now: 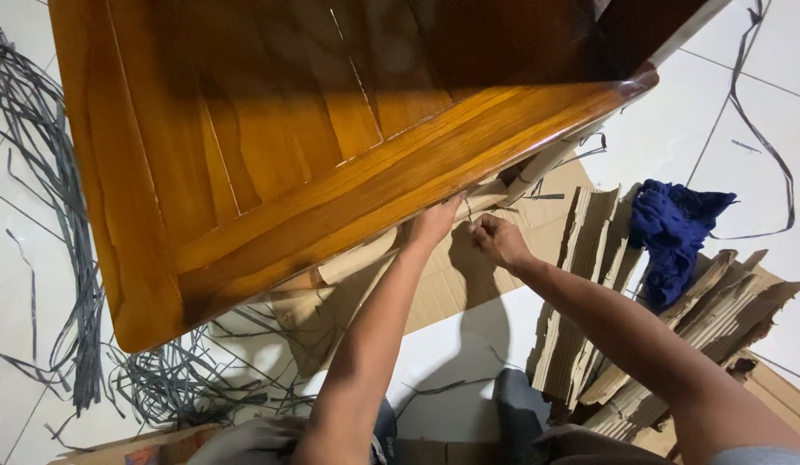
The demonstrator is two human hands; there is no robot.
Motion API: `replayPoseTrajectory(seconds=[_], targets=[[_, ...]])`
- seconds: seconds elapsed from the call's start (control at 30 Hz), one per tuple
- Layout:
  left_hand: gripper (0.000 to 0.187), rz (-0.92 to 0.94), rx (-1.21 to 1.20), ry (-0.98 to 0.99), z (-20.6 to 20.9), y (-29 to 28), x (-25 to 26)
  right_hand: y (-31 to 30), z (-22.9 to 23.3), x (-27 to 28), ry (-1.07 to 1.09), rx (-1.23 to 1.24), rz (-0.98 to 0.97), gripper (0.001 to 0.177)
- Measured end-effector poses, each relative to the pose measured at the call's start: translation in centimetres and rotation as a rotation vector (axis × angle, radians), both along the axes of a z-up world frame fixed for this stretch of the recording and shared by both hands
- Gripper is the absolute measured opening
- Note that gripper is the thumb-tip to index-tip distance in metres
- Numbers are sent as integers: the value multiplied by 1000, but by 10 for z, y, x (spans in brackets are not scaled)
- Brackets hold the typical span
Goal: Wrapping wooden chair legs with protective cardboard and securing them with plastic ties
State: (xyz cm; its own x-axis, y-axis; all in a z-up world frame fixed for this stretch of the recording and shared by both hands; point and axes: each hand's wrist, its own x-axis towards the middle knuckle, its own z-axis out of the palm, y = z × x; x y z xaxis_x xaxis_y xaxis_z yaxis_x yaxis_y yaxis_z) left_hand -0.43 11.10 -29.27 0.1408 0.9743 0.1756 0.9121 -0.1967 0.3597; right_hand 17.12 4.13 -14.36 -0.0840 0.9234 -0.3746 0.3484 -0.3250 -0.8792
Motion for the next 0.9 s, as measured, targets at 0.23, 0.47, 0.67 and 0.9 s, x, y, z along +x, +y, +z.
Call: replayPoseTrajectory(seconds=[0.23, 0.47, 0.67, 0.9], targets=[[62, 290, -341, -473, 85, -24, 7, -15, 33, 19, -397, 195, 250, 13], [55, 191, -586, -478, 231, -44, 0, -16, 36, 45, -538, 487, 277, 18], [17, 46, -245, -472, 237, -56, -4, -23, 59, 29, -276, 620, 128, 12], [12, 57, -196, -549, 215, -51, 2, -18, 58, 15, -166, 622, 167, 9]])
